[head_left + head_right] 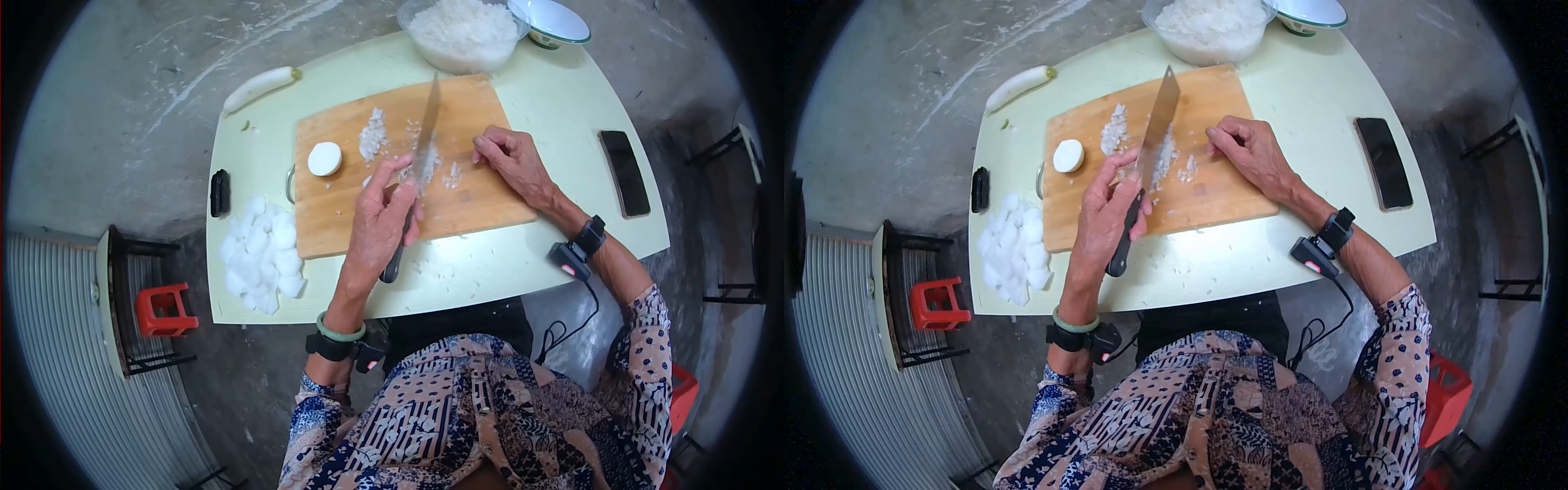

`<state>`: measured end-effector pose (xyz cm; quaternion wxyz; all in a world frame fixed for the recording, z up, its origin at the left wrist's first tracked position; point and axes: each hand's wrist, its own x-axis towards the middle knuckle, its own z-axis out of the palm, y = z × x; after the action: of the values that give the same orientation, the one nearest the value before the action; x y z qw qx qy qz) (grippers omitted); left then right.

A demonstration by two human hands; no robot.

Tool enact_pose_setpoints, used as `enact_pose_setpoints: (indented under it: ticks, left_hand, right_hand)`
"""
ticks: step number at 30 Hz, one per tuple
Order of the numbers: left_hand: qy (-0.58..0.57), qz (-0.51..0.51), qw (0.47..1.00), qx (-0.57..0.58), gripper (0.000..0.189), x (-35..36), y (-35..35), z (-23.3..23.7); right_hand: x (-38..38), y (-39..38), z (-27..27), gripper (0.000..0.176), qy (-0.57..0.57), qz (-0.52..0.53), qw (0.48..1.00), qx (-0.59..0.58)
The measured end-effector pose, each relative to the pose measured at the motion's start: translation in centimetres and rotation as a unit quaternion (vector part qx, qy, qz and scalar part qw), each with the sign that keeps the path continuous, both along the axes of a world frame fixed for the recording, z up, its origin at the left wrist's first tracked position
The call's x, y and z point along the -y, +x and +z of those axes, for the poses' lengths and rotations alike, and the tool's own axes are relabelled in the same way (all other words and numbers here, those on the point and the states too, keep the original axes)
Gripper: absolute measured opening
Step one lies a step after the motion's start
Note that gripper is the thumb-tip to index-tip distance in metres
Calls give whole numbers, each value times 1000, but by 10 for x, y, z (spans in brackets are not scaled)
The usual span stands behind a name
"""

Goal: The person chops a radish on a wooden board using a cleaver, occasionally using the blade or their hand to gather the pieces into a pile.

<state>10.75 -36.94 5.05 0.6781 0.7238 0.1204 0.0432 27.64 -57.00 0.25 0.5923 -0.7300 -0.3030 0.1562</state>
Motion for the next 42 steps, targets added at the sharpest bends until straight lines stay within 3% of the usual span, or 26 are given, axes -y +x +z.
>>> enact_pose_setpoints:
  ticks: [9,22,25,35,38,42]
  left_hand:
    - [-51,36,998,11,41,1,-7,7]
    - [-21,70,997,-11,39,-28,-19,8]
    - [-24,116,993,16,38,-28,-28,11]
    - [71,78,994,28,39,-13,-20,-12]
    - [4,74,997,20,39,-10,-17,0]
    - [5,68,997,41,40,-9,-6,-1]
  right_hand:
    - [0,1,-2,36,8,2,1000,3]
    - [-1,-2,1,34,23,6,1000,-14]
    - [-2,-2,-1,34,47,-3,998,-40]
    - [-2,0,-3,34,6,-4,1000,-11]
    - [-2,0,-5,34,7,-7,1000,5]
    - [-2,0,-4,34,18,-1,1000,-3]
